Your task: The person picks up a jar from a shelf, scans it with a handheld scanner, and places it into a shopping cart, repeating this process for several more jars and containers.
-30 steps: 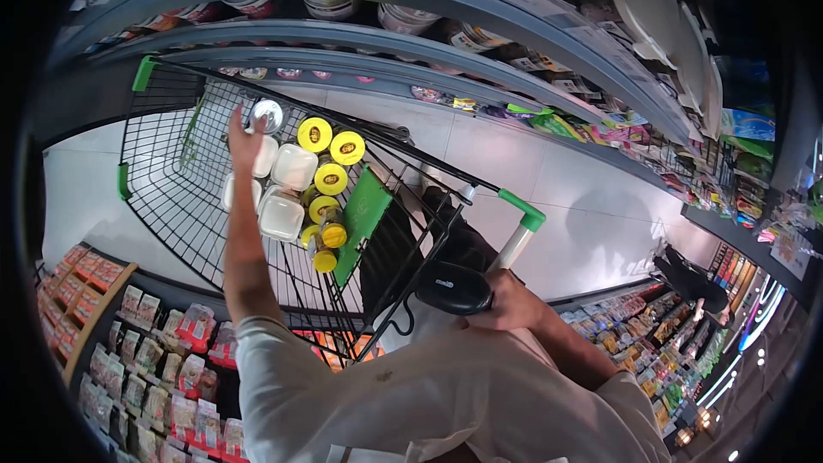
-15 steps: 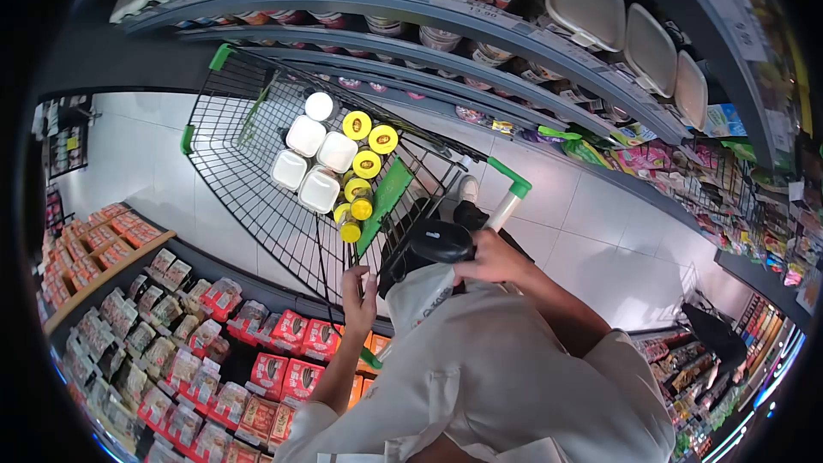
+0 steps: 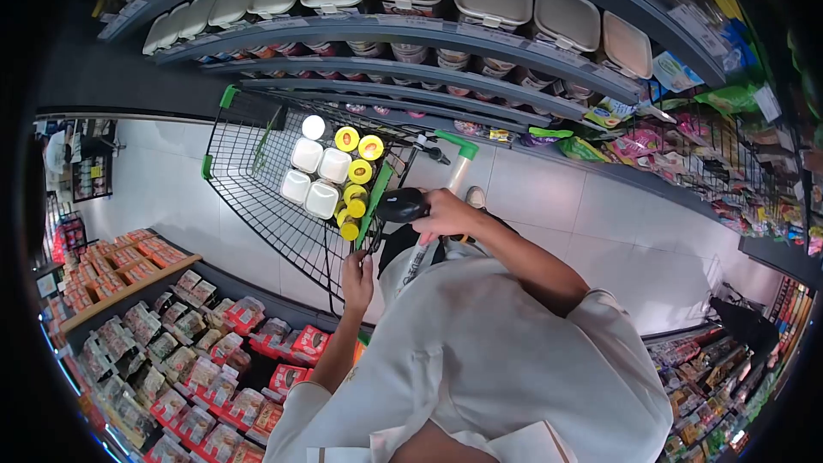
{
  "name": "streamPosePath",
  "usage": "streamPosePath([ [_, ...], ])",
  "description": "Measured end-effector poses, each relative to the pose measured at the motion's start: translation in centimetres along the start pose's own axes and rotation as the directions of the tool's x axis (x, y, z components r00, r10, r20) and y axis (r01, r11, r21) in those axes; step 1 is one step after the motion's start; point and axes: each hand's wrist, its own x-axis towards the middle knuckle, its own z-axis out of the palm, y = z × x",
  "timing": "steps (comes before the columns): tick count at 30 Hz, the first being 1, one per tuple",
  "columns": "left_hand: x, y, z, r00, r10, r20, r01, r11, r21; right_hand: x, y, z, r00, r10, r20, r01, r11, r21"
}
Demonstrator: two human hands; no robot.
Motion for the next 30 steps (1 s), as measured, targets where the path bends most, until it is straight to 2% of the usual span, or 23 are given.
streamPosePath([
  [1,0.1,-0.1,0.1,1.0,-0.001,-0.005,0.001,1.0,-0.01,0.2,-0.2,0.0,0.999,0.032,0.002,-0.032,0.999,-0.026],
  [5,0.1,-1.2,0.2,1.0,-0.015,-0.021,0.016,0.999,0.03,2.1,1.4,0.0,0.999,-0.019,0.042,0.019,1.0,-0.001],
  [9,0.0,-2.2,0.4,0.999,-0.031,-0.044,0.03,0.999,-0.019,2.7,0.8,0.5,0.999,-0.015,0.043,0.014,1.0,0.02],
  [12,-0.2,-1.5,-0.1,0.997,-0.05,-0.066,0.049,0.999,-0.014,2.9,0.3,0.6,0.995,-0.052,0.081,0.062,0.991,-0.119],
  [15,0.3,-2.9,-0.5,0.995,-0.099,-0.022,0.098,0.995,-0.014,2.0,-1.8,0.4,0.995,-0.096,0.016,0.096,0.939,-0.331],
  [18,1.1,-3.6,-1.3,0.974,-0.225,-0.005,0.224,0.972,-0.075,2.7,-1.7,0.0,0.996,-0.092,0.003,0.083,0.89,-0.448],
  [19,2.0,-2.3,-2.4,0.963,-0.254,0.09,0.257,0.966,-0.017,2.9,-1.4,0.1,0.994,-0.113,0.006,0.104,0.897,-0.43],
  [22,5.2,0.5,-3.9,0.987,-0.09,-0.135,0.097,0.994,0.044,3.2,-1.2,0.9,0.987,-0.163,0.001,0.148,0.895,-0.421],
  [24,8.1,7.1,-5.2,0.915,0.213,-0.343,-0.244,0.969,-0.05,3.9,-1.2,1.3,0.99,-0.144,0.003,0.13,0.884,-0.45],
  [26,11.4,13.1,-5.0,0.911,0.255,-0.325,-0.333,0.918,-0.213,4.6,-0.6,1.6,0.99,-0.141,0.009,0.13,0.88,-0.458],
  [29,15.7,21.5,-2.3,0.903,0.427,-0.039,-0.402,0.814,-0.42,6.1,1.1,2.0,0.982,-0.185,0.028,0.178,0.874,-0.451],
  [30,17.2,23.4,-0.6,0.874,0.482,0.06,-0.399,0.783,-0.477,5.5,1.1,2.5,0.965,-0.261,0.015,0.249,0.898,-0.362],
])
